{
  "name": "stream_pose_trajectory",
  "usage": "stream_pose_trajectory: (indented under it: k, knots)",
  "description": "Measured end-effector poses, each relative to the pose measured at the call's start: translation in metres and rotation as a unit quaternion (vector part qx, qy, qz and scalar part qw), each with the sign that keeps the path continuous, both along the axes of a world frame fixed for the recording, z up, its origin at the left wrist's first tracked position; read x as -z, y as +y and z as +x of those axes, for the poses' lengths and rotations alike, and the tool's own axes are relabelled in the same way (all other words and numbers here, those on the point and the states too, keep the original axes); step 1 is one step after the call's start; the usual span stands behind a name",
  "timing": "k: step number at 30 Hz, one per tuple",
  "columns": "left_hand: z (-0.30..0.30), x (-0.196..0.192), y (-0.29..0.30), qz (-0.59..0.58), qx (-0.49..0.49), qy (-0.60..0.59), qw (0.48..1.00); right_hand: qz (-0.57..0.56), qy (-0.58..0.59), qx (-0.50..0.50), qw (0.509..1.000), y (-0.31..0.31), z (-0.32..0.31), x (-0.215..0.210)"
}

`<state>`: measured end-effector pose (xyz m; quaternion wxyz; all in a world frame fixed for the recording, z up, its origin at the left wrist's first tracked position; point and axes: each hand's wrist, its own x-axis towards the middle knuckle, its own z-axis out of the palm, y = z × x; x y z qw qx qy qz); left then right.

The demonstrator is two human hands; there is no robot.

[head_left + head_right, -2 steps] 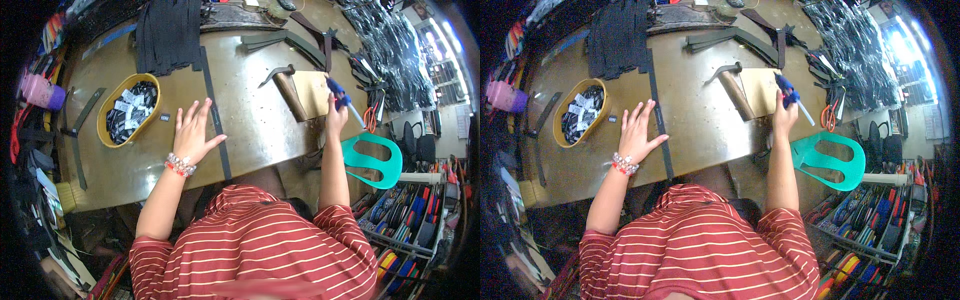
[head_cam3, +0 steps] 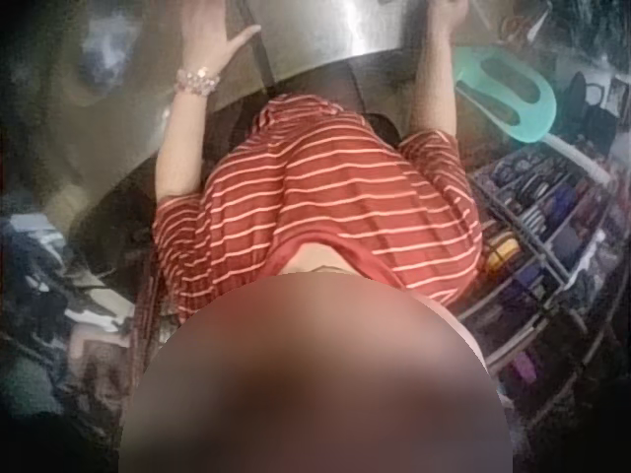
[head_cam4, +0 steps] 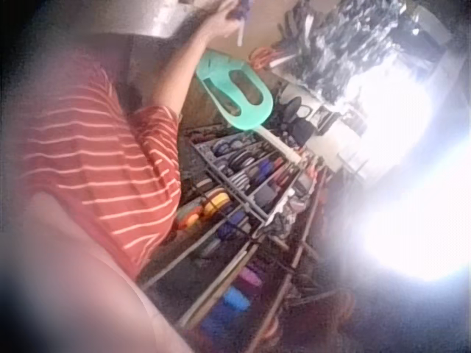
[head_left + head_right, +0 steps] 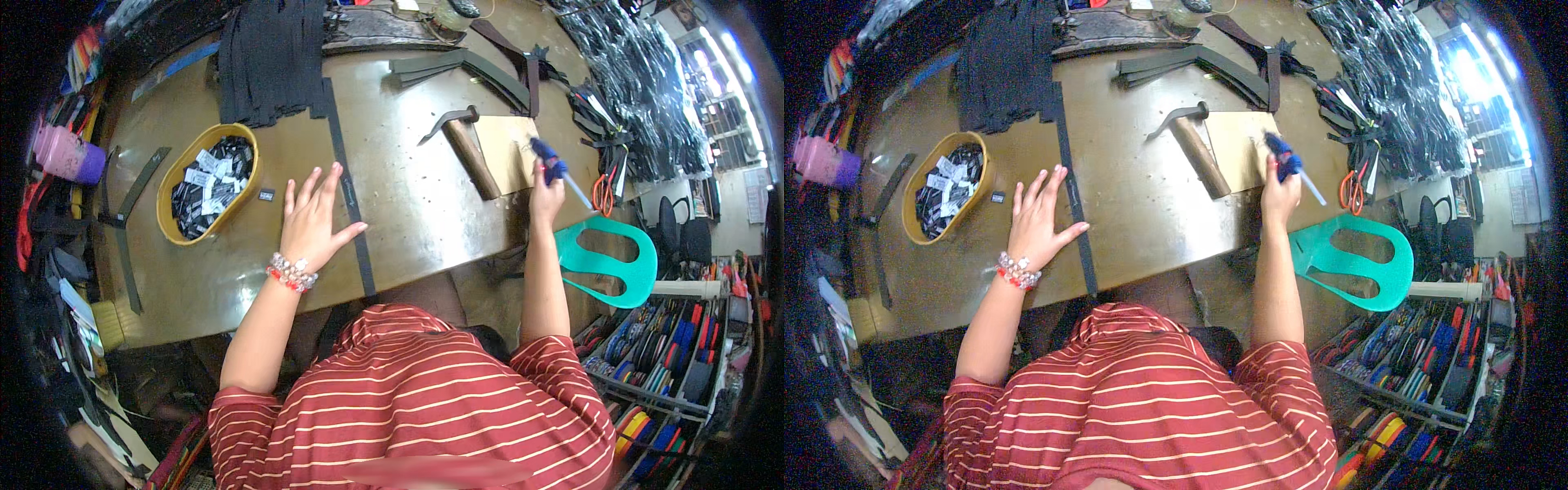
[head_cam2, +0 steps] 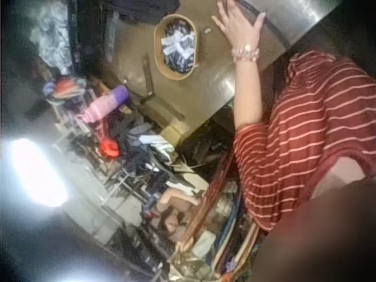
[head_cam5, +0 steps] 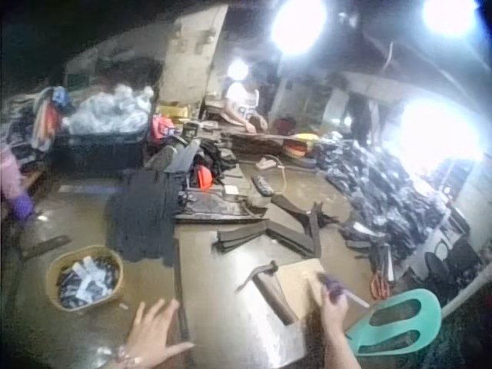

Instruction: The person repeatedly applies hot glue to short black fabric strips and attaches small rectangular tags, pressing them into place. They handle multiple strips one at a time, using a hot glue gun and placing finished pieces on the table.

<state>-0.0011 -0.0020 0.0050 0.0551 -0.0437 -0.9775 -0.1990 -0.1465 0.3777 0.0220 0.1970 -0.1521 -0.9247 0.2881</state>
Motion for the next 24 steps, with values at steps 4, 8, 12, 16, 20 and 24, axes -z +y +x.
stream_pose_trajectory:
  k: [4,8,12,16,20,24]
  knots:
    - [0.000,0.002,-0.003,0.046,0.004,0.022,0.999,0.119,0.113,0.045,0.985,0.012,0.044,0.029]
    - [-0.001,0.003,-0.007,0.179,-0.027,0.080,0.980,-0.082,0.129,-0.131,0.979,-0.036,0.059,0.011]
    - [-0.005,0.001,-0.007,0.224,-0.043,0.100,0.968,0.039,0.213,-0.308,0.927,-0.086,-0.070,-0.020]
    - [-0.006,0.000,-0.007,0.209,-0.080,0.124,0.967,0.202,0.119,-0.209,0.950,-0.113,-0.200,-0.011]
    - [-0.004,0.004,-0.009,0.203,-0.086,0.133,0.966,0.298,-0.003,-0.190,0.936,-0.110,-0.238,0.006]
    - [-0.004,0.002,-0.009,0.204,-0.076,0.135,0.967,0.314,0.077,-0.158,0.933,-0.129,-0.206,-0.030]
